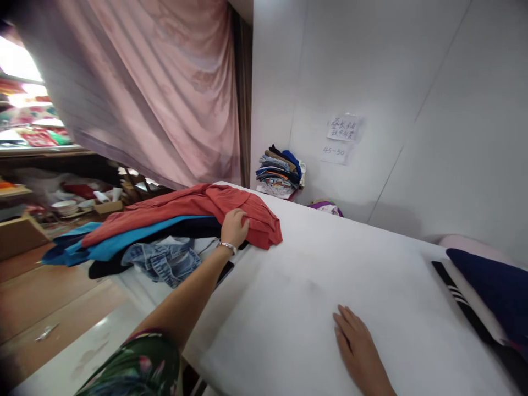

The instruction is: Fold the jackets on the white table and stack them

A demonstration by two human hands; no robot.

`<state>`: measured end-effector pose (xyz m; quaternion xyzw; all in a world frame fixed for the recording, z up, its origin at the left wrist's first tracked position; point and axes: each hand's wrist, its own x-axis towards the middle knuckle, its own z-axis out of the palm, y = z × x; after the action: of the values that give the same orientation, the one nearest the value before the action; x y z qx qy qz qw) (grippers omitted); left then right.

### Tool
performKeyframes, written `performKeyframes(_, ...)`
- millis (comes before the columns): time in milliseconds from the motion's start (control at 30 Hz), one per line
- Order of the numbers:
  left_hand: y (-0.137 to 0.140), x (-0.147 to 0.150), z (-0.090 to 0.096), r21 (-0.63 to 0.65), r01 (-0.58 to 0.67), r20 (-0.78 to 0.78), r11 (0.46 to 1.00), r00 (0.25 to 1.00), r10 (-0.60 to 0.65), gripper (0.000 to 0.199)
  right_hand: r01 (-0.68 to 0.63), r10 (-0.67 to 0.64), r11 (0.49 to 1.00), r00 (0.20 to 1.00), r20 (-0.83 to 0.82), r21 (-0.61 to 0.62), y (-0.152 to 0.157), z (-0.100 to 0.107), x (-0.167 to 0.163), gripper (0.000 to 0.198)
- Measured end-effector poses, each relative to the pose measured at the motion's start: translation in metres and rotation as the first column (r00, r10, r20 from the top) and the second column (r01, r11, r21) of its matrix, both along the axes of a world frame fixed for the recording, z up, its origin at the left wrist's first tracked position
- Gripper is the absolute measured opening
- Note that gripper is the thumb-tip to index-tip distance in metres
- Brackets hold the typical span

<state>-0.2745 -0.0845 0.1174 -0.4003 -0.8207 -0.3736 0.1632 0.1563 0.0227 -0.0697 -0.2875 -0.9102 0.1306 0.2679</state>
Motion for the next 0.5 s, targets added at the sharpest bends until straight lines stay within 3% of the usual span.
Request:
performKeyframes(100, -0.012, -0.023, 0.007, -0.044, -0.162, -0.141, 0.986, 0.978, 0.155, 0.036, 0.003, -0.004, 0.999, 1.000, 0.022, 0.049, 0.003, -0.003, 0.001, 0.041)
performKeyframes(200, -0.020, -0.030, 0.005, -0.083, -0.231, -0.237, 0.969, 0.949, 0.206, 0.037, 0.003, -0.005, 0.998, 1.000, 0.028, 0.064, 0.004, -0.004, 0.002, 0.042)
performKeyframes(367, -0.028, -0.039, 0.003, -0.154, -0.300, -0.236, 0.941, 0.936, 0.260, 0.046, 0.001, -0.002, 0.998, 1.000, 0.006, 0.061, 0.005, -0.004, 0.003, 0.041)
performKeyframes(500, -0.028, -0.052, 0.014, -0.184, -0.375, -0.232, 0.909, 0.915, 0.330, 0.052, 0.017, -0.016, 0.998, 1.000, -0.005, 0.063, 0.004, -0.003, 0.002, 0.041)
